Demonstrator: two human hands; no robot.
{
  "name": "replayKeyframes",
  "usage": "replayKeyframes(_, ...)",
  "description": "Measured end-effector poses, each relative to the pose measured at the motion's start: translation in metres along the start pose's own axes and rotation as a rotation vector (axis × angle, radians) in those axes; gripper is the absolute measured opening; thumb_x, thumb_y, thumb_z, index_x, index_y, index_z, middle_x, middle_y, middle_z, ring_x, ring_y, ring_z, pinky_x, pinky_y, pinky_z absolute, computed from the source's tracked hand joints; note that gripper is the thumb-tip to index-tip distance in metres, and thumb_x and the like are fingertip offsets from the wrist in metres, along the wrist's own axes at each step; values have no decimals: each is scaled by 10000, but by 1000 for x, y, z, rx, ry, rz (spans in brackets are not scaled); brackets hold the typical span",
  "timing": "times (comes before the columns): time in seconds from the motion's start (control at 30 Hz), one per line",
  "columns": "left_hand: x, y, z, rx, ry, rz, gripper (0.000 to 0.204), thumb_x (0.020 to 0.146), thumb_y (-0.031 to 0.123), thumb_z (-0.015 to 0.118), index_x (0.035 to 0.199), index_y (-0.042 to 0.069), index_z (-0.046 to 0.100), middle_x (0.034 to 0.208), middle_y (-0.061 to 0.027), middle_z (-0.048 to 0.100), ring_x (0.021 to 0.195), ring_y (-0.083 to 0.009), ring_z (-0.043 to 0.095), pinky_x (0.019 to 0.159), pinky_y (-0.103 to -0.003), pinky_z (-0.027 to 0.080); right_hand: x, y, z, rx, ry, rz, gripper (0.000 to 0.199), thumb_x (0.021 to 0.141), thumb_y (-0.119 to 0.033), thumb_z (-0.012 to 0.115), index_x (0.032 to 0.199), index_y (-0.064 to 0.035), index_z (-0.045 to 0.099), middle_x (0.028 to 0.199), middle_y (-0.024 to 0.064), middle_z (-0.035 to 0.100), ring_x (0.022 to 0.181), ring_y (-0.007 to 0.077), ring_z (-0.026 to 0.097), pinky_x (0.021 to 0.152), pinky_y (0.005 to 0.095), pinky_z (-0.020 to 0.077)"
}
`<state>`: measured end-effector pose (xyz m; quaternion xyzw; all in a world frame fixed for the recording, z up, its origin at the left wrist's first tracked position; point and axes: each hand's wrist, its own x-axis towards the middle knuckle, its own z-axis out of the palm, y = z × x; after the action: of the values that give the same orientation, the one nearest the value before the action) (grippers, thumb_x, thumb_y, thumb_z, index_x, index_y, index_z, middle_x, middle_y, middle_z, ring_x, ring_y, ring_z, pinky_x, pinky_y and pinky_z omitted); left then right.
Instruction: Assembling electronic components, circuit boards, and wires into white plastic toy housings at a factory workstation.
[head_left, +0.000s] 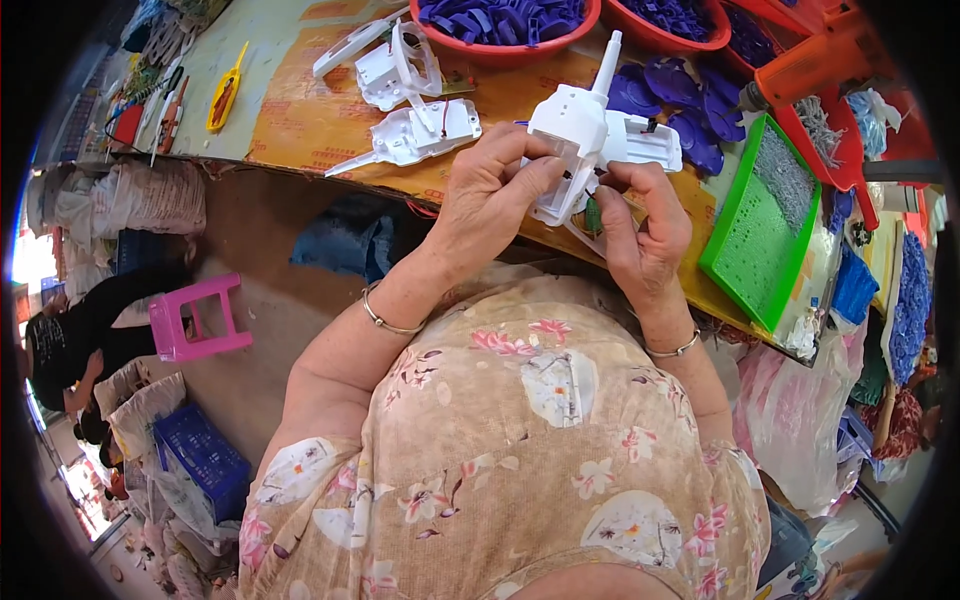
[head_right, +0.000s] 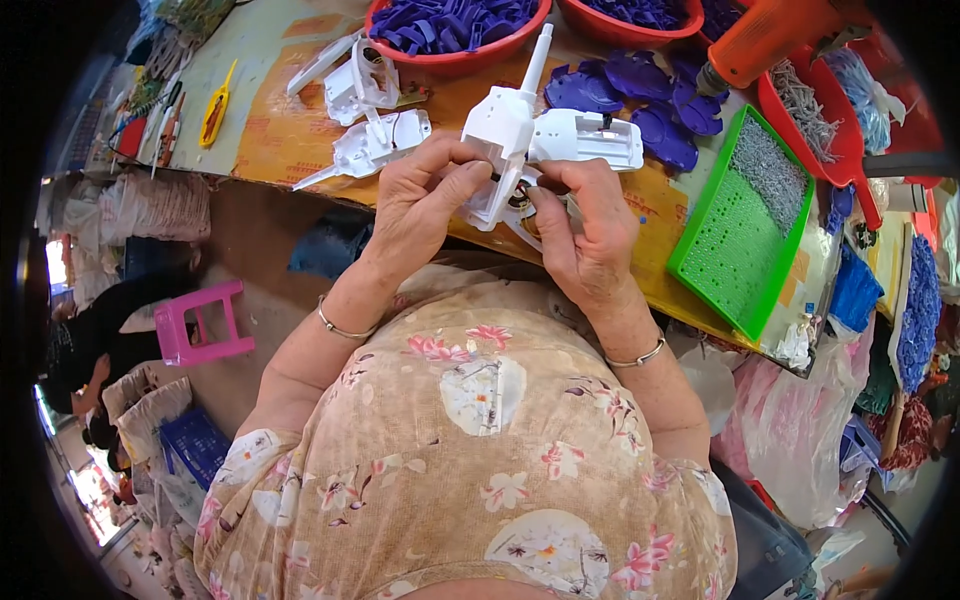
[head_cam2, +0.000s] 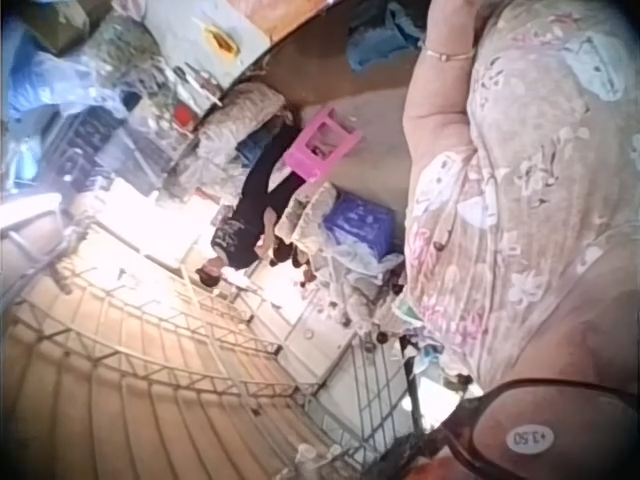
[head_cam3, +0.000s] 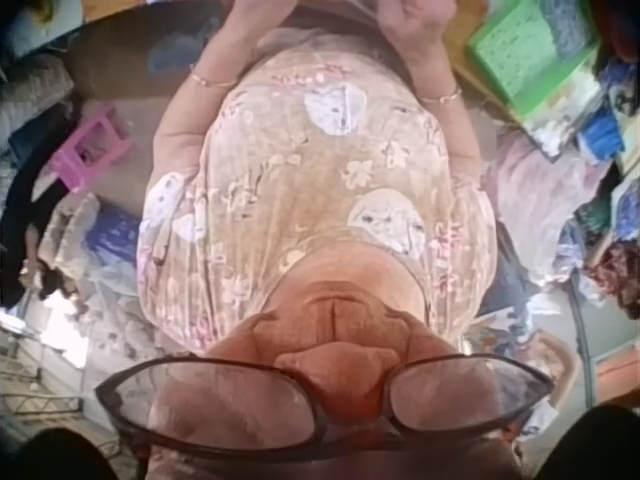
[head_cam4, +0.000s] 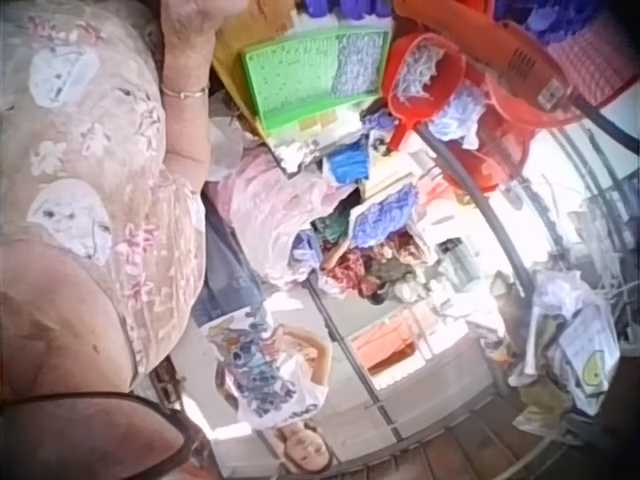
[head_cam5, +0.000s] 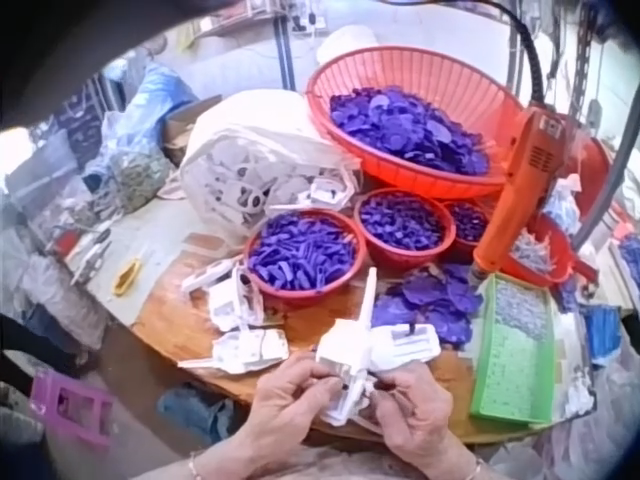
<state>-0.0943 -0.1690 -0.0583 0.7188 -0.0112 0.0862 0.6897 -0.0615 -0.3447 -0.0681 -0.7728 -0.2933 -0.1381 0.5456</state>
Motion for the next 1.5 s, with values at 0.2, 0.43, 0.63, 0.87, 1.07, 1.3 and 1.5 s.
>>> replayKeyframes(0.2, 4, -8, -3, 50, 51, 1, 77, 813, 86, 639, 839, 14, 649, 777, -61, 544, 770, -172, 510, 686, -277, 421, 1, 5, 1, -64, -15, -11, 116, 833, 32, 600, 948, 32, 590, 838, 73, 594, 765, 134, 560, 709, 244, 454)
replayKeyframes(0.43, 8, -38, 1, 34, 86, 125, 120, 847, 135, 624, 860, 18, 644, 792, -71, 579, 791, -166, 545, 725, -304, 429, -11, 7, -3, -32, 12, 63, 97, 884, 3, 573, 977, 22, 596, 881, 47, 584, 801, 119, 526, 744, 233, 438)
replayKeyframes(0.63, 6, -40, -1, 44, 67, 160, 134, 839, 139, 619, 897, 19, 632, 838, -90, 559, 824, -193, 541, 739, -310, 421, -15, 8, -2, 40, -8, 98, 115, 870, 58, 516, 981, 69, 542, 889, 88, 540, 809, 157, 505, 749, 258, 426)
replayKeyframes(0.87, 5, -38, -1, 30, 64, 137, 125, 823, 125, 623, 885, 16, 623, 840, -94, 562, 833, -205, 549, 760, -307, 431, -14, 14, -7, 6, -27, 103, 111, 890, 26, 531, 993, 57, 559, 886, 70, 556, 794, 129, 511, 743, 235, 428)
replayKeyframes(1.07, 7, -44, 2, -56, 121, 84, 84, 850, 110, 633, 866, 30, 654, 798, -30, 565, 781, -107, 541, 706, -261, 442, -9, 7, -5, -115, 12, -4, 121, 861, 44, 582, 978, 41, 615, 892, 68, 616, 795, 131, 554, 743, 240, 451)
replayKeyframes(1.3, 4, -27, -13, -94, 137, -6, 94, 823, 19, 642, 903, -25, 665, 838, -4, 579, 710, -59, 517, 621, -205, 415, -3, 12, 1, -44, 42, -45, 93, 833, 88, 584, 916, 46, 580, 825, 63, 569, 736, 113, 525, 663, 215, 426)
replayKeyframes(1.5, 2, -30, -10, -83, 116, -2, 115, 828, 11, 650, 936, -24, 666, 897, 0, 582, 702, -50, 530, 608, -193, 416, -2, 8, -1, -61, 83, -50, 139, 754, 107, 626, 867, 27, 606, 784, 115, 600, 718, 215, 574, 671, 280, 463)
